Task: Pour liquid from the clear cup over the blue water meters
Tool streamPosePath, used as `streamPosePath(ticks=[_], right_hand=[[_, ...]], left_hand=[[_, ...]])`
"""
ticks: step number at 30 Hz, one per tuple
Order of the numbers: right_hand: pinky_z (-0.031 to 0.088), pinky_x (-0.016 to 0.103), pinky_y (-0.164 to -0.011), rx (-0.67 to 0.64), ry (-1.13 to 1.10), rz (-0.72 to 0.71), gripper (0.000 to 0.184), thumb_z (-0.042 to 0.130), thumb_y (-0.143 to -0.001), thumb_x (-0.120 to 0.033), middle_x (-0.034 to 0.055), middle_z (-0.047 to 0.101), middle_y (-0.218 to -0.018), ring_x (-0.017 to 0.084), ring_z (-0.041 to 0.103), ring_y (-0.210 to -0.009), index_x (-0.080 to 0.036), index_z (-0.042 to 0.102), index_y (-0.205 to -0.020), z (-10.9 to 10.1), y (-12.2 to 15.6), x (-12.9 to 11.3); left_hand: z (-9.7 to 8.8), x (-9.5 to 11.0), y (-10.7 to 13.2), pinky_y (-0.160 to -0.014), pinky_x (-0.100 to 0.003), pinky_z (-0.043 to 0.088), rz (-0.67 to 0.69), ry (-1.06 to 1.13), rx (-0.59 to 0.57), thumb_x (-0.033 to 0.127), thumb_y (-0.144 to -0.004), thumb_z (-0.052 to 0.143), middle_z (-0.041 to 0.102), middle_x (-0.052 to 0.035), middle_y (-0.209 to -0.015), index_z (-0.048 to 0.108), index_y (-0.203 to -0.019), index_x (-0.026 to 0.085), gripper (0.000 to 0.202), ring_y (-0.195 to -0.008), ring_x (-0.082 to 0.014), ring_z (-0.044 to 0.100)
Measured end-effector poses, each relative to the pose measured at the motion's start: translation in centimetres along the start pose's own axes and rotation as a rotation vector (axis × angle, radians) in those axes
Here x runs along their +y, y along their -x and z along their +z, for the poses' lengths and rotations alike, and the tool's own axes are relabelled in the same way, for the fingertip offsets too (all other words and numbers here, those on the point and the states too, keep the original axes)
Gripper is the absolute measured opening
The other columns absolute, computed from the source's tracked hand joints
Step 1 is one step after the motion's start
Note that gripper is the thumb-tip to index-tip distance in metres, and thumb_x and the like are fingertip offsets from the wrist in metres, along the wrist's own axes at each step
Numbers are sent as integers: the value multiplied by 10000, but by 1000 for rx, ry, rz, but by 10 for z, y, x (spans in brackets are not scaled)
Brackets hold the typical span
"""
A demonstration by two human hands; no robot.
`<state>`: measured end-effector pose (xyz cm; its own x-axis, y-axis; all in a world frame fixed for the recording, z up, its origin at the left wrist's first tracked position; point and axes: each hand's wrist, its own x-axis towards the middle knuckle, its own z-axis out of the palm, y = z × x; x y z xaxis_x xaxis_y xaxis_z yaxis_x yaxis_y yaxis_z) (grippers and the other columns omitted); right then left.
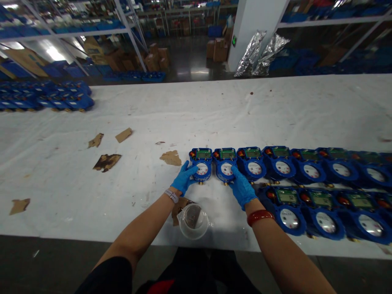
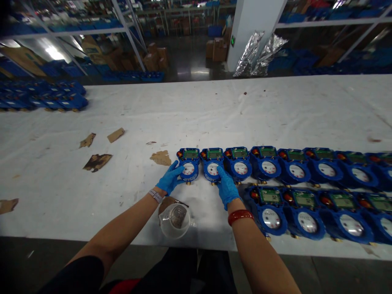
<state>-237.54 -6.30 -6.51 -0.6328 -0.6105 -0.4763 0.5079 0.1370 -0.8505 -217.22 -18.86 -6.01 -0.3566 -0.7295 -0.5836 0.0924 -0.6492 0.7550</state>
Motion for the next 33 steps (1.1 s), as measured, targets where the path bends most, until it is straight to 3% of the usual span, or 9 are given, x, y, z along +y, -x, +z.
streamPosePath(ticks=[8, 18, 25, 29, 33], right_hand=[[628, 346, -705, -8, -49, 143, 398, 785, -785, -372, 64, 762, -1220, 268, 722, -1083, -240, 746, -1158, -2, 0, -10], [643, 382, -815, -23, -80, 142, 435, 824, -778, -376, 53, 776, -1162, 253, 732, -1066, -236, 736, -1180, 3, 9, -10], [647, 382, -792, -30, -85, 138, 451, 837, -777, -444, 59, 775, -1168, 259, 730, -1052, -240, 740, -1167, 8, 11, 2], [647, 381, -810, -49, -103, 146, 458, 838, -766, -434, 49, 773, -1174, 252, 731, -1048, -245, 738, -1171, 8, 13, 6], [648, 376, -799, -62, -109, 166, 404, 820, -763, -381, 56, 779, -1154, 255, 736, -1041, -227, 744, -1129, 9, 11, 7]], left_hand=[[3, 3, -1, -903, -481, 639, 27, 7, 21, 338, -628, 971, 610, -155, -1500, 342, -1606, 314, 1164, -1246, -339, 674], [1, 2, -6, -898, -502, 636, 44, 10, 27, 266, -650, 935, 645, -130, -1449, 305, -1634, 349, 1172, -1181, -313, 694], [-10, 10, -8, -896, -493, 627, 33, -16, 34, 245, -629, 930, 651, -131, -1442, 314, -1633, 355, 1182, -1152, -306, 697], [-20, 20, -6, -795, -437, 637, 21, -30, 26, 243, -588, 932, 674, -127, -1407, 339, -1620, 335, 1194, -1083, -295, 712], [-29, 26, -3, -738, -366, 622, 25, -38, 4, 255, -547, 950, 710, -96, -1338, 471, -1540, 327, 1104, -1020, -268, 726]])
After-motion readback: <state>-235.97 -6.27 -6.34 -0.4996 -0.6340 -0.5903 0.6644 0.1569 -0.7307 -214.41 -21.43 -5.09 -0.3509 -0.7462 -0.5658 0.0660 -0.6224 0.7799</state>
